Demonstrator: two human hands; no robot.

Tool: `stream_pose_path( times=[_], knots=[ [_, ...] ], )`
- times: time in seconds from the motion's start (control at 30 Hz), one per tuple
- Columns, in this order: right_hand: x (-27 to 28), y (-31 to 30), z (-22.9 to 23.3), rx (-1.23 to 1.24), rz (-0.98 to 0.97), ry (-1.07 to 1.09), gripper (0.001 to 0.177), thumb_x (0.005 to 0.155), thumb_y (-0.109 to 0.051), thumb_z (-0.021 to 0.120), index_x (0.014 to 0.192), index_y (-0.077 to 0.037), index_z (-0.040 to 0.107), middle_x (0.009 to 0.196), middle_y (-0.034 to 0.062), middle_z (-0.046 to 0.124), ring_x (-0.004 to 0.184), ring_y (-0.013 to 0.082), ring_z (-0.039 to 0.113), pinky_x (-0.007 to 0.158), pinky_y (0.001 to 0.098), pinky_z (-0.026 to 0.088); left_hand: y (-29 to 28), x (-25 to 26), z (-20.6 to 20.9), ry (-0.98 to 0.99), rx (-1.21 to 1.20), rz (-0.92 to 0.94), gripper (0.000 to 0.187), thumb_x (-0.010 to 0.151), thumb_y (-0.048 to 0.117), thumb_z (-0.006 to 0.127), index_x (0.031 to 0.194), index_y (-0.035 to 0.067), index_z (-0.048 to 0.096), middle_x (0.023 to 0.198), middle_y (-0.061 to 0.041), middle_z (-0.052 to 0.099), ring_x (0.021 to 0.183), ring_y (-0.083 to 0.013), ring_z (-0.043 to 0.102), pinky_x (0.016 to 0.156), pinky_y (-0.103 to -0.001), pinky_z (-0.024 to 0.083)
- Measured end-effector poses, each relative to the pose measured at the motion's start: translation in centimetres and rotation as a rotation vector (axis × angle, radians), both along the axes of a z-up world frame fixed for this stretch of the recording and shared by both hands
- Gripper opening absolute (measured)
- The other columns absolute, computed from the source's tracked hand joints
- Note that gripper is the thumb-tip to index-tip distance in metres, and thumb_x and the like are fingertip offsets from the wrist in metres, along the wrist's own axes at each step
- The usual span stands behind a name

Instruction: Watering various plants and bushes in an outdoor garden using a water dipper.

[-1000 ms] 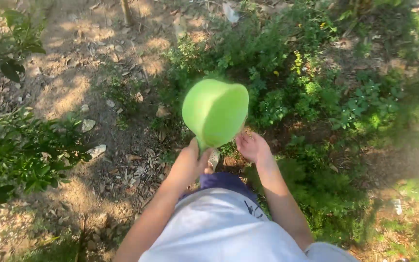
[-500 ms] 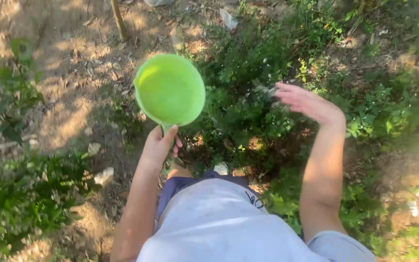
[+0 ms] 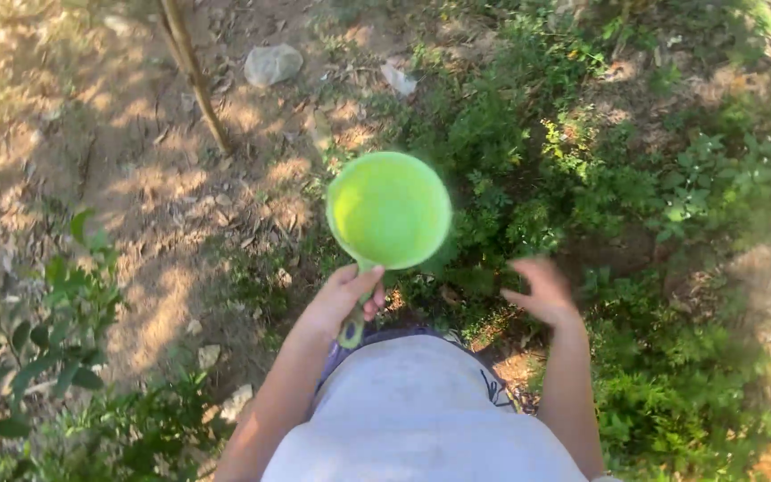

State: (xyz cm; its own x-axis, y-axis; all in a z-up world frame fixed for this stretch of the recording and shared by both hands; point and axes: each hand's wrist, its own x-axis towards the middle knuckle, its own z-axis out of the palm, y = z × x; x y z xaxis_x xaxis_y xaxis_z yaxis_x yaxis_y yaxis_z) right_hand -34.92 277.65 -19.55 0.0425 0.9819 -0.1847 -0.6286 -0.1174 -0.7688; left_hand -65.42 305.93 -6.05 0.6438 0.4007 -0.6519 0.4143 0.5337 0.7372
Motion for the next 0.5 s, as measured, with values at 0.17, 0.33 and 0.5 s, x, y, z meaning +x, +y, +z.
stream_pose_path(
  times=[0.17, 0.33, 0.5],
  knots=[
    [-8.1, 7.4, 6.8, 0.147, -0.119, 0.345, 0.077, 0.091, -0.042, 0.071, 0.154, -0.015, 0.036, 0.149, 0.0237, 0.050, 0.134, 0.0384, 0.056, 0.110, 0.0551, 0.046, -2.6, 4.4, -3.1, -0.258, -0.130, -0.290, 0.027, 0.105, 0.028, 0.059, 0.102, 0.002, 0.055, 0.075, -0.004, 0.064, 0.059, -0.0116, 0.057, 0.053, -0.026, 0.048],
    [-6.0, 7.9, 2.4, -0.112, -0.504, 0.318, 0.067, 0.100, -0.016, 0.061, 0.158, 0.004, 0.034, 0.144, 0.0254, 0.056, 0.128, 0.0427, 0.059, 0.103, 0.0612, 0.054, -3.0, 9.1, -4.5, -0.322, 0.060, -0.566, 0.028, 0.102, 0.023, 0.057, 0.122, 0.004, 0.049, 0.082, -0.004, 0.065, 0.066, -0.0123, 0.063, 0.061, -0.028, 0.056],
    [-5.8, 6.9, 12.3, -0.327, -0.894, -0.329, 0.090, 0.088, 0.008, 0.047, 0.158, -0.019, -0.001, 0.152, 0.0237, 0.043, 0.124, 0.0424, 0.060, 0.094, 0.0630, 0.054, -2.3, 12.3, -0.1, -0.111, -0.249, -0.063, 0.072, 0.099, 0.061, 0.019, 0.159, 0.022, 0.018, 0.160, -0.010, 0.035, 0.142, -0.0298, 0.040, 0.115, -0.054, 0.029]
  ],
)
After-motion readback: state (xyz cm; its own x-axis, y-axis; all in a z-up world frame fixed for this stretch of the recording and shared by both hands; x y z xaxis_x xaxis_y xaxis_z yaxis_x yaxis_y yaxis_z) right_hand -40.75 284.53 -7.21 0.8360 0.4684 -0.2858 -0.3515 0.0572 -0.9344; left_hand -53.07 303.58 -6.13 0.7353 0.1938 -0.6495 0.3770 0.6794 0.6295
